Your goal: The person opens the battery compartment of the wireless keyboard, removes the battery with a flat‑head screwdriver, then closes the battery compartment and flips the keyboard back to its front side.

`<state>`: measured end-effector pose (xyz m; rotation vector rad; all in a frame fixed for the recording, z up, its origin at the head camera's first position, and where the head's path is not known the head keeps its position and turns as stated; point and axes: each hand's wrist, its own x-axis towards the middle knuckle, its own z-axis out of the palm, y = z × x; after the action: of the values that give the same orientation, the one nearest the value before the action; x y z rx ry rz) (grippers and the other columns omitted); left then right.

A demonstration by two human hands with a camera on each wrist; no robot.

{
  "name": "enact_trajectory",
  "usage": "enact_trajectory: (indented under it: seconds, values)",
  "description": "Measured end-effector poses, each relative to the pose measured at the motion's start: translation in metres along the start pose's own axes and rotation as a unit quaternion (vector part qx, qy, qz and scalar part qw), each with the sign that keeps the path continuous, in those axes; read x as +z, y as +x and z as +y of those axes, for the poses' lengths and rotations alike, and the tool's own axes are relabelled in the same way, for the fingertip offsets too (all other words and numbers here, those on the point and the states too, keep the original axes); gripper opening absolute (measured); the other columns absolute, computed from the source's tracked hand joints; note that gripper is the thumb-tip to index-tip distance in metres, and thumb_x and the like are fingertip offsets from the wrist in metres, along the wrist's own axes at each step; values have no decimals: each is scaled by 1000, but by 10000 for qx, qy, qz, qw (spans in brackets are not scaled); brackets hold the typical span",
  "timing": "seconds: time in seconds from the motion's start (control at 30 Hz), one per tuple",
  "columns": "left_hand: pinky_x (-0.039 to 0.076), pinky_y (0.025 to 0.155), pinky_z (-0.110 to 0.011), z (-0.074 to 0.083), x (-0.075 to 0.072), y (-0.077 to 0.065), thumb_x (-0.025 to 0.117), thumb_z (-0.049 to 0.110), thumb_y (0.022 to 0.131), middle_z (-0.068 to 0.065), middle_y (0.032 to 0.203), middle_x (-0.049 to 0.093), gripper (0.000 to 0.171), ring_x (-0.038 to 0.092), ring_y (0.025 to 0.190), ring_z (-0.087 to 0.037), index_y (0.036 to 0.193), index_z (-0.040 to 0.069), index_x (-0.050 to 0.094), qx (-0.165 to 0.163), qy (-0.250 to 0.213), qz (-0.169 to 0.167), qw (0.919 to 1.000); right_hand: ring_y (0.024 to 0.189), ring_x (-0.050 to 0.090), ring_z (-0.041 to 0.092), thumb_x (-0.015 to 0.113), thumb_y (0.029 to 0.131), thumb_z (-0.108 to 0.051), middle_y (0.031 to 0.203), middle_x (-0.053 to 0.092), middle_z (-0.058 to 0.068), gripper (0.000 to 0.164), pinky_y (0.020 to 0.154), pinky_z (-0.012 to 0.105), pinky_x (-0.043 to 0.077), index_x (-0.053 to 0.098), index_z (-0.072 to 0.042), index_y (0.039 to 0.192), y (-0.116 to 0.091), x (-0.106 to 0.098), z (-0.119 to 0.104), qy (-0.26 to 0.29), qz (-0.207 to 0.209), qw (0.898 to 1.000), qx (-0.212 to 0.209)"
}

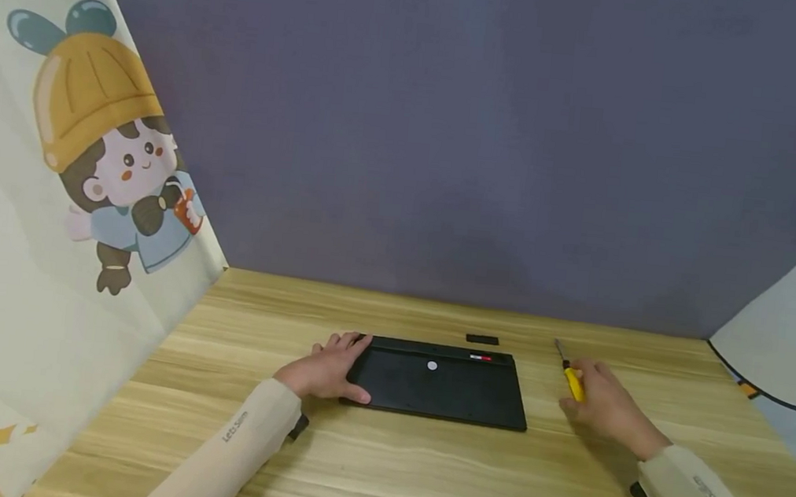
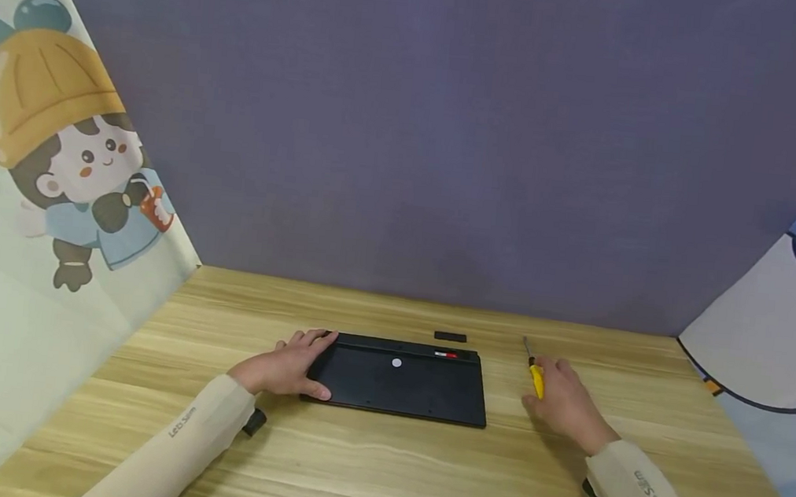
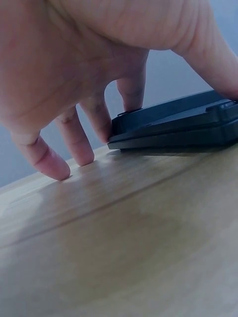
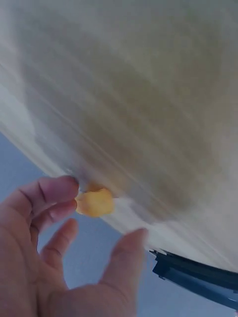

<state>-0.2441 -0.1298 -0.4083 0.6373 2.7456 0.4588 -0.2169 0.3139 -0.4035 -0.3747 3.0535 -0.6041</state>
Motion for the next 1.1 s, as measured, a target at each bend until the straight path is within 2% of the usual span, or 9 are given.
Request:
enact_trajectory:
  seconds: [0.13,0.3,0.57,0.77,0.9,1.0,1.1]
  values:
    - [16,103,-63,-1,0,0,70,51,79,-15,154,15,99,13,139,-39,153,14,16,6,-20,-10,10000,79,50,25,67,87,-9,107,46,28,54,65,41,45,39,12,128,-2,1,4,61,-232,9993,286]
    - [16,103,-63,-2,1,0,70,52,78,-15,154,15,100,13,139,-39,153,14,16,-6,-35,-12,10000,78,54,26,64,88,-7,98,54,23,53,64,41,47,36,12,129,-1,0,6,11,-419,9980,482]
    - [17,103,-64,-1,1,0,70,51,78,-16,154,14,100,14,138,-39,153,13,16,32,-43,3,10000,77,57,26,66,86,-7,92,59,18,54,64,43,48,38,11,128,-2,-1,6,-51,-338,9985,431]
    - [17,102,-64,-1,-1,-2,70,51,78,-16,154,14,99,13,138,-41,153,13,16,48,-82,14,10000,77,57,26,63,87,-6,99,59,27,53,60,39,47,38,11,130,-5,-3,6,42,-397,9980,497]
    - [16,102,-64,-2,-2,-2,70,51,79,-16,154,13,99,12,139,-40,153,14,16,41,-108,5,9999,81,59,31,62,87,-6,103,59,30,52,59,38,46,39,11,131,-7,-7,6,101,-365,9976,588]
    - [16,102,-64,-2,-2,-2,70,51,79,-16,154,13,100,12,139,-40,153,14,15,41,-117,-6,9999,82,60,31,62,86,-5,99,60,27,49,59,37,48,43,11,128,-10,-11,5,85,-258,9979,590]
    - [17,102,-64,-1,-2,-3,70,51,78,-17,154,13,100,13,139,-40,153,14,15,51,-97,-9,9999,70,58,24,63,85,-4,91,61,20,44,54,35,46,47,12,123,-12,-15,4,50,-134,9984,554]
